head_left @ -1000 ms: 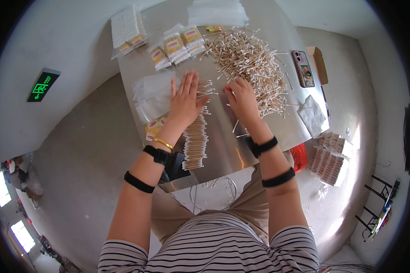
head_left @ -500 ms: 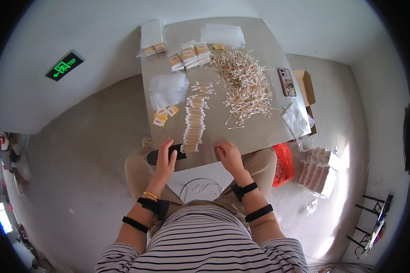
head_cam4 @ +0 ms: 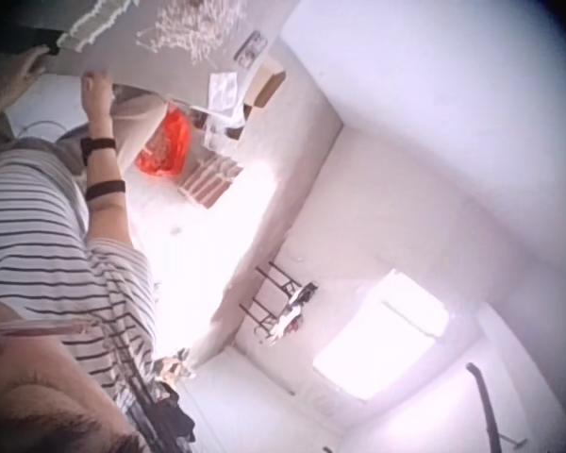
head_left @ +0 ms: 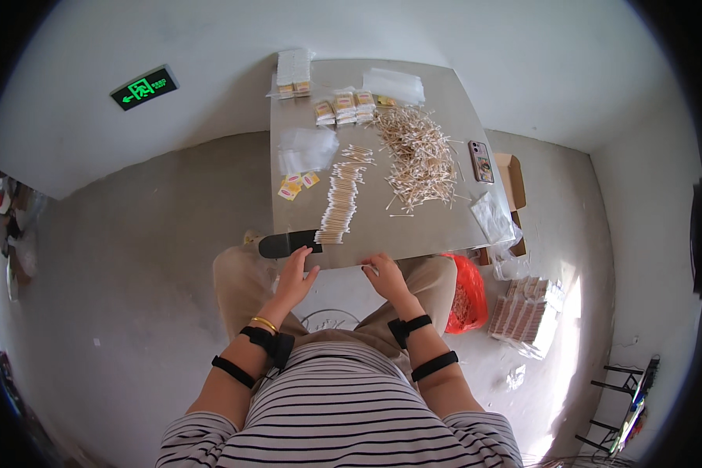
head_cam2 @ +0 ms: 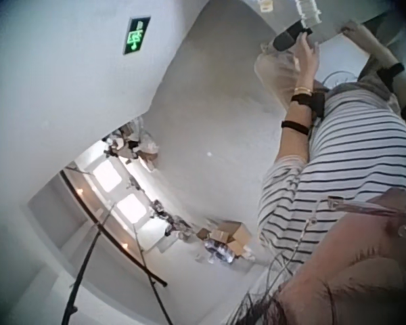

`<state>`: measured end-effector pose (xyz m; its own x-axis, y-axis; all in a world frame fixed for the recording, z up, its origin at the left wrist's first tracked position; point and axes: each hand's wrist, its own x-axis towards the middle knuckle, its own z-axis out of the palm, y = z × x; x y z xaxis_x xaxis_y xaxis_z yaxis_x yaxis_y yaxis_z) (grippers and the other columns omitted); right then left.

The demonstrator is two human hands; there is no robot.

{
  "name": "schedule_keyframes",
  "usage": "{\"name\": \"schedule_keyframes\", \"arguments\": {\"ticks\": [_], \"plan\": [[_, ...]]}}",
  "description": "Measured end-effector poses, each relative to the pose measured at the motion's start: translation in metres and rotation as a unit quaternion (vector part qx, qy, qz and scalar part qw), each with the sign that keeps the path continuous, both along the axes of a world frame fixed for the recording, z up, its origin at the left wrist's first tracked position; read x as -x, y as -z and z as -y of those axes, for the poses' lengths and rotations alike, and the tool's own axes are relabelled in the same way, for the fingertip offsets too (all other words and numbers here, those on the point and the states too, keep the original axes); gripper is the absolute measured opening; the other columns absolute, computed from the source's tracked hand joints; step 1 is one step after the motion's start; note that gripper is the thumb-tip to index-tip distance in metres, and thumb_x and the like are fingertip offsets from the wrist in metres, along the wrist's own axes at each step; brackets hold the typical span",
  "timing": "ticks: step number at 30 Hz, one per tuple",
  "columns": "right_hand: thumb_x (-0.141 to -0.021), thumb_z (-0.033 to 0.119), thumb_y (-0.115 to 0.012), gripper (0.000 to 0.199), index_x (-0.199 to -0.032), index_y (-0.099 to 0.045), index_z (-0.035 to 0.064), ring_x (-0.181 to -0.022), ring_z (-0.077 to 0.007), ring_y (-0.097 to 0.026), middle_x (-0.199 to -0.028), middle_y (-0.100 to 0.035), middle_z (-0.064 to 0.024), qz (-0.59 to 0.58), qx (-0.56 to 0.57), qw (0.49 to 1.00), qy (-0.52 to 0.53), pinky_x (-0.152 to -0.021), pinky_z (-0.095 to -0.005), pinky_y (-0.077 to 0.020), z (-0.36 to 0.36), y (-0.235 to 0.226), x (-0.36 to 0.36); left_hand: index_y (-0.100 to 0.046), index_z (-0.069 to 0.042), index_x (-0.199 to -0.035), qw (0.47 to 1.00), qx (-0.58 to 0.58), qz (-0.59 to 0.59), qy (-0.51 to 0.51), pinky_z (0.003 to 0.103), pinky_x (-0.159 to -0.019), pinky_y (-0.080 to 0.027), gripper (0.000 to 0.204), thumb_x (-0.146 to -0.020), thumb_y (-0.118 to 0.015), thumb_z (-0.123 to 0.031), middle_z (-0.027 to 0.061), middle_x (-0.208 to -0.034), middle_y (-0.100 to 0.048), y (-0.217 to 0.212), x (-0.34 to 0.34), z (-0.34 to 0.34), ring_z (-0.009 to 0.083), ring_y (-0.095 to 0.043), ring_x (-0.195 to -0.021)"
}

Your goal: The person is sorting and aligning cotton swabs on a table.

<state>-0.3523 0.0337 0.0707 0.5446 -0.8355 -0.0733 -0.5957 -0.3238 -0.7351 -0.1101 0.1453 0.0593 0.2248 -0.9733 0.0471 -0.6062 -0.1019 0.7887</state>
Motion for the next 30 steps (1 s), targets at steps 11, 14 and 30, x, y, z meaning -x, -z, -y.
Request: {"name": "schedule_keyframes", "arguments": {"ticks": [11, 14, 30], "plan": [[-0.089, 0.022, -0.068, 0.028, -0.109, -0.069, 0.0036, -0.104, -0.0377, -0.062, -0.114, -0.065, -0.0158, -0.030, 0.004, 0.998, -0.056, -0.091, -0.0453, -0.0507, -0.039, 0.010, -0.006, -0.047, -0.001, -0.139, 0.997, -0.019, 0.077, 0.017, 0.042, -0.110, -0.039, 0.055, -0.093, -0.067, -0.024, 0.0199, -0.144, -0.049, 0.010, -0.004, 0.002, 0.0373, -0.048, -0.131], [-0.089, 0.022, -0.068, 0.029, -0.112, -0.068, 0.0036, -0.104, -0.0380, -0.063, -0.115, -0.065, -0.0160, -0.029, 0.024, 0.998, -0.058, -0.090, -0.0451, -0.0513, -0.043, 0.015, -0.005, -0.036, 0.000, -0.148, 0.994, -0.020, 0.103, 0.030, 0.048, -0.115, -0.032, 0.069, -0.092, -0.065, -0.028, 0.0185, -0.149, -0.046, 0.012, 0.000, 0.017, 0.0351, -0.043, -0.138], [-0.090, 0.023, -0.068, 0.028, -0.112, -0.068, 0.0048, -0.103, -0.0366, -0.064, -0.113, -0.066, -0.0151, -0.024, -0.006, 1.000, -0.012, -0.087, -0.0445, -0.0527, -0.053, 0.015, 0.014, -0.019, -0.007, -0.159, 0.920, -0.029, 0.353, 0.165, 0.052, -0.124, -0.006, 0.081, -0.097, -0.052, -0.048, 0.0137, -0.166, -0.015, 0.025, 0.020, 0.074, 0.0279, -0.012, -0.154]]}}
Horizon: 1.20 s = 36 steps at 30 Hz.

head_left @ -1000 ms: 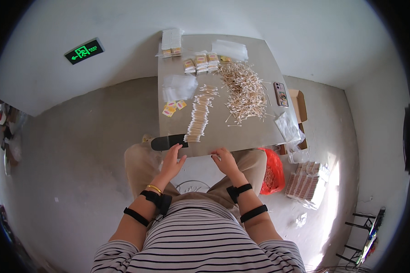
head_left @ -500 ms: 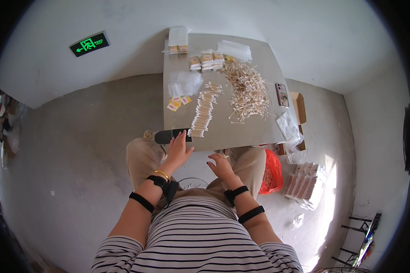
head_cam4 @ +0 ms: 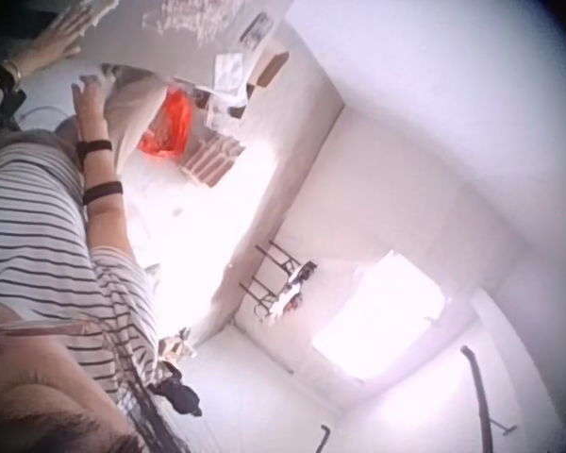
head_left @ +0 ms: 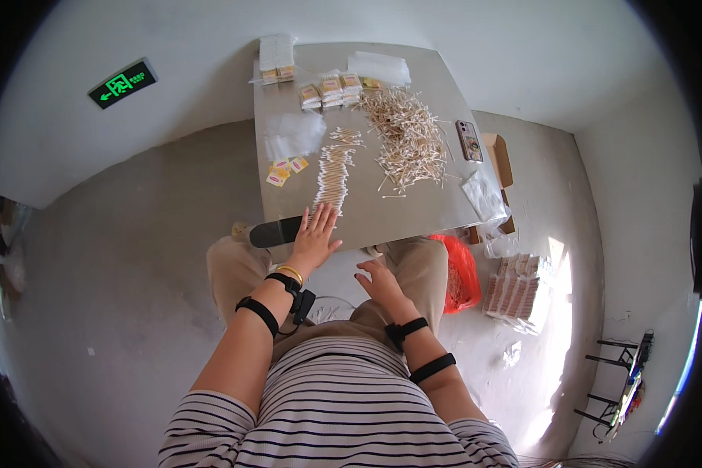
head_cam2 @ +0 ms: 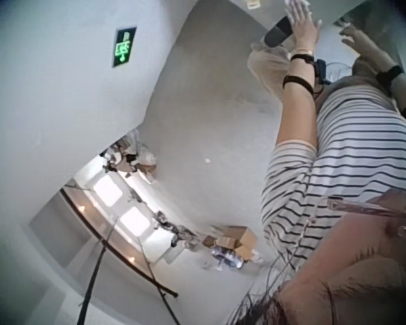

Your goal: The person is sorting and aligning cotton swabs on a table.

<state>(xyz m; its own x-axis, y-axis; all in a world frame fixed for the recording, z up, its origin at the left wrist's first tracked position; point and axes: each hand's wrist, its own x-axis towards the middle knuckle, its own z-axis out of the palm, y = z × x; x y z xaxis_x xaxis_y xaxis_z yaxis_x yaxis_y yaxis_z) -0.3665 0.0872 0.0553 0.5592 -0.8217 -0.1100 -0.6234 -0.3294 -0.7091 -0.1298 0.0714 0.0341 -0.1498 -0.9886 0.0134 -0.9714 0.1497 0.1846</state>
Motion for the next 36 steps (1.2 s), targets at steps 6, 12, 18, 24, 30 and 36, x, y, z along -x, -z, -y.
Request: {"name": "schedule_keyframes", "arguments": {"ticks": [6, 12, 18, 24, 30, 36], "plan": [[-0.090, 0.023, -0.068, 0.027, -0.110, -0.069, 0.0061, -0.101, -0.0368, -0.064, -0.112, -0.066, -0.0155, -0.011, -0.038, 0.999, 0.018, -0.086, -0.0441, -0.0526, 0.003, -0.005, -0.002, -0.018, -0.005, -0.159, 1.000, -0.013, -0.027, -0.002, 0.052, -0.124, -0.006, 0.081, -0.098, -0.051, -0.048, 0.0135, -0.166, -0.016, 0.004, 0.001, 0.002, 0.0275, -0.013, -0.154], [-0.091, 0.023, -0.068, 0.026, -0.111, -0.069, 0.0054, -0.102, -0.0376, -0.064, -0.112, -0.066, -0.0159, -0.009, -0.064, 0.998, 0.013, -0.087, -0.0443, -0.0522, 0.014, -0.008, -0.015, -0.019, -0.005, -0.158, 0.995, 0.014, -0.100, -0.013, 0.054, -0.123, -0.007, 0.078, -0.099, -0.051, -0.045, 0.0156, -0.165, -0.017, -0.004, -0.003, 0.004, 0.0309, -0.016, -0.153], [-0.091, 0.020, -0.067, 0.026, -0.111, -0.068, 0.0038, -0.102, -0.0394, -0.063, -0.112, -0.065, -0.0172, 0.013, -0.077, 0.997, 0.023, -0.087, -0.0451, -0.0515, 0.026, -0.014, -0.027, -0.020, -0.002, -0.157, 0.964, 0.077, -0.236, -0.098, 0.054, -0.122, -0.014, 0.076, -0.101, -0.052, -0.041, 0.0219, -0.163, -0.018, -0.001, -0.019, 0.008, 0.0379, -0.018, -0.152], [-0.090, 0.016, -0.067, 0.047, -0.133, -0.054, 0.0016, -0.120, -0.0384, -0.056, -0.133, -0.056, -0.0194, 0.119, -0.035, 0.988, 0.092, -0.099, -0.0438, -0.0477, 0.045, -0.015, -0.065, -0.017, -0.002, -0.157, 0.901, 0.088, -0.404, -0.130, 0.049, -0.122, -0.017, 0.077, -0.101, -0.051, -0.042, 0.0258, -0.163, -0.016, 0.002, -0.023, 0.023, 0.0413, -0.016, -0.151], [-0.083, 0.021, -0.072, 0.088, -0.153, -0.024, -0.0038, -0.149, -0.0425, -0.022, -0.159, -0.025, -0.0255, 0.073, 0.100, 0.992, 0.034, -0.122, -0.0481, -0.0229, 0.076, 0.007, -0.097, -0.015, -0.002, -0.158, 0.900, 0.081, -0.415, -0.101, 0.050, -0.123, -0.014, 0.081, -0.099, -0.051, -0.046, 0.0270, -0.164, -0.009, 0.003, -0.019, 0.035, 0.0425, -0.011, -0.152], [-0.084, 0.028, -0.069, 0.090, -0.153, -0.022, -0.0054, -0.150, -0.0417, -0.019, -0.161, -0.020, -0.0270, 0.022, 0.140, 0.990, 0.003, -0.123, -0.0491, -0.0192, 0.079, 0.023, -0.105, -0.013, -0.002, -0.158, 0.900, 0.060, -0.426, -0.069, 0.051, -0.123, -0.012, 0.088, -0.097, -0.051, -0.053, 0.0278, -0.164, -0.006, 0.004, -0.017, 0.040, 0.0457, -0.007, -0.152]]}}
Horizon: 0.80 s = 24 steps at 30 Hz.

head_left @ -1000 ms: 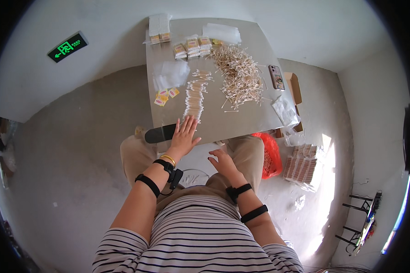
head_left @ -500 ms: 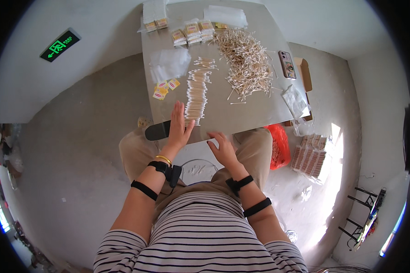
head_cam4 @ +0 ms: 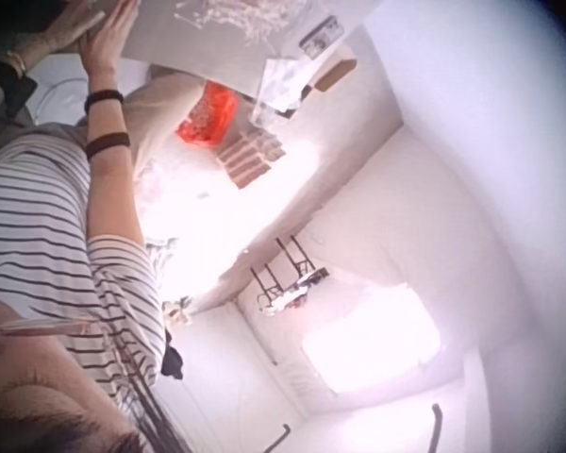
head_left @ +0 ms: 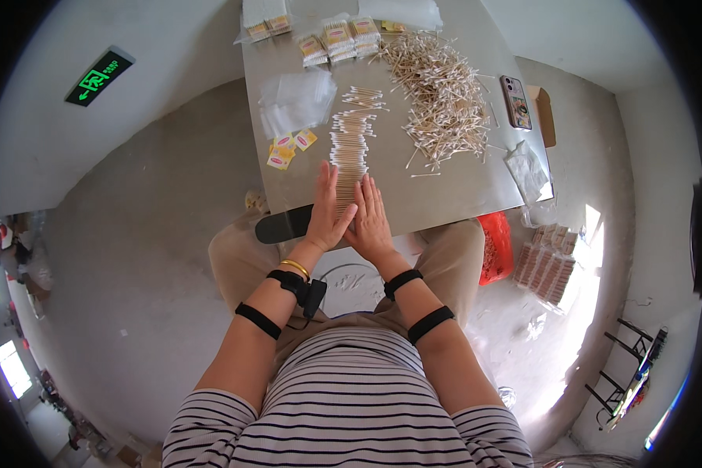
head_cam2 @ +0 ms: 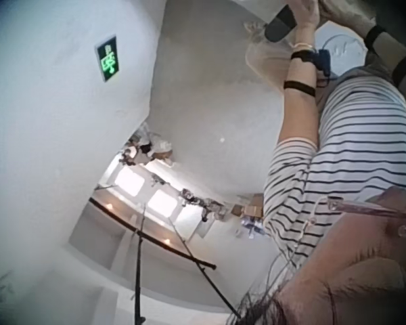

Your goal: The person is sorting and aligning cotton swabs on a table.

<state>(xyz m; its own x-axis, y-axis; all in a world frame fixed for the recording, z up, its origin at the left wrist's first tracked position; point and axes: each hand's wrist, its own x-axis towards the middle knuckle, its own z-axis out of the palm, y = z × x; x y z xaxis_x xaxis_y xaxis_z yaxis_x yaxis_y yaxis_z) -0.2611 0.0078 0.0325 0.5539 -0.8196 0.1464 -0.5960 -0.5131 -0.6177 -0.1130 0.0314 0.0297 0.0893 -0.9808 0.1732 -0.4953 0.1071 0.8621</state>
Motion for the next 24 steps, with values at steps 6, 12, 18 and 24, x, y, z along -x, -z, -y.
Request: {"name": "schedule_keyframes", "arguments": {"ticks": [6, 12, 18, 24], "plan": [[-0.086, 0.028, -0.068, 0.088, -0.153, -0.022, -0.0057, -0.150, -0.0408, -0.020, -0.161, -0.020, -0.0267, -0.050, 0.042, 0.998, 0.010, -0.123, -0.0483, -0.0192, 0.000, 0.007, 0.002, -0.012, 0.000, -0.158, 0.999, 0.008, -0.043, 0.027, 0.050, -0.122, -0.013, 0.092, -0.097, -0.050, -0.056, 0.0285, -0.164, -0.004, -0.003, 0.017, 0.004, 0.0454, -0.006, -0.152], [-0.084, 0.025, -0.072, 0.090, -0.153, -0.023, -0.0064, -0.150, -0.0409, -0.019, -0.161, -0.020, -0.0262, -0.018, -0.027, 0.999, 0.040, -0.123, -0.0482, -0.0208, -0.007, -0.011, 0.027, -0.014, 0.000, -0.158, 0.998, 0.004, -0.052, -0.047, 0.047, -0.122, -0.016, 0.088, -0.099, -0.050, -0.054, 0.0288, -0.164, -0.005, -0.016, -0.008, -0.017, 0.0421, -0.010, -0.153], [-0.084, 0.021, -0.072, 0.073, -0.146, -0.039, 0.0004, -0.142, -0.0421, -0.033, -0.153, -0.035, -0.0222, -0.037, -0.014, 0.999, 0.034, -0.116, -0.0483, -0.0311, -0.021, -0.019, 0.035, -0.029, -0.002, -0.152, 0.990, -0.036, 0.126, -0.060, 0.049, -0.120, -0.024, 0.071, -0.093, -0.064, -0.022, 0.0241, -0.162, -0.017, -0.011, -0.024, -0.060, 0.0436, -0.023, -0.148], [-0.079, 0.016, -0.072, 0.044, -0.122, -0.061, 0.0092, -0.123, -0.0375, -0.047, -0.131, -0.049, -0.0172, -0.054, -0.031, 0.998, 0.021, -0.103, -0.0469, -0.0412, -0.040, -0.032, 0.025, -0.052, -0.005, -0.130, 0.982, -0.082, 0.172, -0.018, 0.048, -0.106, -0.039, 0.057, -0.074, -0.064, 0.001, 0.0181, -0.138, -0.044, -0.026, -0.001, -0.090, 0.0390, -0.047, -0.125]]}}
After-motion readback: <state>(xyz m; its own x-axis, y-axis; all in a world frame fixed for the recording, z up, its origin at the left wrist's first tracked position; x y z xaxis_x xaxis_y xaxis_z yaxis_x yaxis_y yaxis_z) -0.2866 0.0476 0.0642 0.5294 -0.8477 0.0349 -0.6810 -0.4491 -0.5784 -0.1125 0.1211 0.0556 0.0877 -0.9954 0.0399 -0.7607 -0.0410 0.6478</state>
